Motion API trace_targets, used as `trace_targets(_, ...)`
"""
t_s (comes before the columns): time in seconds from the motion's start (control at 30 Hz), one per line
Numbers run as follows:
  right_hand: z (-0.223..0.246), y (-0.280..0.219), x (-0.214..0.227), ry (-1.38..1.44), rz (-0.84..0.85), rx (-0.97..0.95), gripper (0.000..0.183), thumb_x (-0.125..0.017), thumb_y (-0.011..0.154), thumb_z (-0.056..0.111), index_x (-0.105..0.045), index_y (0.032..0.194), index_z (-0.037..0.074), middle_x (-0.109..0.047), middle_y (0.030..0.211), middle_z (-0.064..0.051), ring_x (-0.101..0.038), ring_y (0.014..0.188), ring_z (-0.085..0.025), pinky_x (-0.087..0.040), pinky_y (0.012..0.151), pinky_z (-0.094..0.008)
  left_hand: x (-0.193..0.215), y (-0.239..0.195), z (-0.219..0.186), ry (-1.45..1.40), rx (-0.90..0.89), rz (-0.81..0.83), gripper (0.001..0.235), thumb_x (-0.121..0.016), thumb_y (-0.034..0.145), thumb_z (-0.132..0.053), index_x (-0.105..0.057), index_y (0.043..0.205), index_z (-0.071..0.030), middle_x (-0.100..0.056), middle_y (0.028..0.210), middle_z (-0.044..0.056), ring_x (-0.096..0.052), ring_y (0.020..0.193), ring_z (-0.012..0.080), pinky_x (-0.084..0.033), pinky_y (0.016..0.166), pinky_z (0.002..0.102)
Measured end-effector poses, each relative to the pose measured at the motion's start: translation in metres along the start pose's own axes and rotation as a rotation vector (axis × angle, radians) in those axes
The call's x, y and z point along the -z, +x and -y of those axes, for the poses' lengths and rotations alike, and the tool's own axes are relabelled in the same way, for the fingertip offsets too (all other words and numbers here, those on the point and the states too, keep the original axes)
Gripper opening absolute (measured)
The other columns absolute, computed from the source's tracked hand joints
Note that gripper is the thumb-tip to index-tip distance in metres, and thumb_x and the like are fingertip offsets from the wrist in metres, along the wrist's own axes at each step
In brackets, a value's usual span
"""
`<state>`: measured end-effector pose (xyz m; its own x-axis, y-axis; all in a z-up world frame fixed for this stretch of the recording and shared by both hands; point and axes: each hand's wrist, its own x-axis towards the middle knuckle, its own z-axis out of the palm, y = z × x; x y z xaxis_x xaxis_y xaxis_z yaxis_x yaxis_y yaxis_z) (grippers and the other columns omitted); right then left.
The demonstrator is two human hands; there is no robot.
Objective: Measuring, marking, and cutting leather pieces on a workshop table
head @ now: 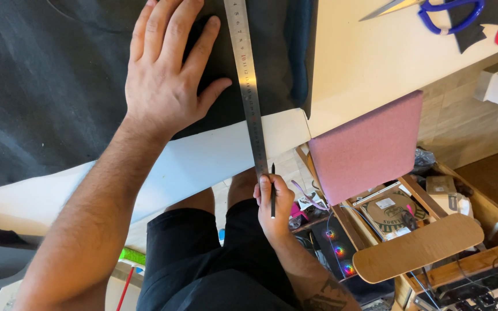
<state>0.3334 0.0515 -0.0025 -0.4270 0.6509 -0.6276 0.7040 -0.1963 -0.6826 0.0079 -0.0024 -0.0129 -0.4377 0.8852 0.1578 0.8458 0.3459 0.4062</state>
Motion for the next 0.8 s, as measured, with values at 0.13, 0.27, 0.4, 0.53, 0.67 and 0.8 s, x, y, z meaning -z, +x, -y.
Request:
trace_targets(0.13, 0.000, 0.000, -0.001, 0.003, -0.003, 0.000, 0.024, -0.054, 0.106, 0.019, -0.063, 0.090, 0.003, -0.058, 0.060, -0.003, -0.053, 0.050, -0.012, -0.041, 0.044, -0.025, 0.001, 0.001, 0.000, -0.003, -0.007, -0.032, 0.064, -0.080, 0.114, -0.049, -0.070, 0.144, 0.006, -0.050, 0.150, 0.028, -0.047, 0.139, 0.0460, -0.037, 0.118, 0.060)
trace_targets(0.27, 0.001, 0.000, -0.001, -0.017, -0.016, 0.006, 0.026, -0.054, 0.106, 0.021, -0.062, 0.089, 0.004, -0.058, 0.059, -0.004, -0.052, 0.049, -0.012, -0.040, 0.044, -0.026, 0.003, 0.003, -0.002, -0.007, -0.027, -0.029, 0.063, -0.071, 0.115, -0.049, -0.070, 0.143, 0.007, -0.053, 0.148, 0.029, -0.048, 0.138, 0.0471, -0.035, 0.118, 0.060)
trace_targets(0.4, 0.000, 0.000, -0.001, -0.011, -0.009, 0.009, 0.027, -0.054, 0.106, 0.022, -0.061, 0.089, 0.003, -0.059, 0.059, -0.005, -0.053, 0.048, -0.012, -0.040, 0.044, -0.026, 0.008, 0.006, -0.005, 0.007, -0.135, 0.002, 0.050, -0.082, 0.110, -0.030, -0.068, 0.151, -0.005, -0.054, 0.154, 0.025, -0.044, 0.144, 0.0439, -0.032, 0.118, 0.060)
trace_targets(0.53, 0.000, 0.000, -0.002, -0.030, -0.024, -0.008, 0.026, -0.054, 0.105, 0.022, -0.062, 0.089, 0.003, -0.059, 0.058, -0.004, -0.055, 0.048, -0.012, -0.041, 0.042, -0.025, -0.001, 0.003, -0.003, 0.174, -0.189, -0.015, 0.034, -0.080, 0.117, -0.030, -0.073, 0.147, -0.015, -0.046, 0.164, 0.010, -0.043, 0.150, 0.0318, -0.035, 0.124, 0.048)
trace_targets(0.67, 0.007, -0.002, -0.003, -0.032, -0.021, 0.004, 0.028, -0.053, 0.106, 0.021, -0.059, 0.085, 0.005, -0.058, 0.058, -0.004, -0.052, 0.048, -0.012, -0.039, 0.044, -0.026, -0.002, 0.001, -0.004, 0.098, -0.155, 0.028, 0.040, -0.081, 0.116, -0.029, -0.072, 0.150, -0.011, -0.043, 0.166, 0.012, -0.036, 0.153, 0.0333, -0.031, 0.125, 0.051)
trace_targets(0.8, 0.006, -0.002, -0.001, -0.033, -0.011, 0.004, 0.028, -0.052, 0.106, 0.020, -0.058, 0.084, 0.004, -0.058, 0.058, -0.004, -0.051, 0.047, -0.012, -0.039, 0.044, -0.026, -0.003, 0.001, -0.010, 0.037, -0.099, 0.050, 0.041, -0.078, 0.117, -0.025, -0.069, 0.153, -0.008, -0.036, 0.168, 0.014, -0.030, 0.155, 0.0346, -0.027, 0.127, 0.053)
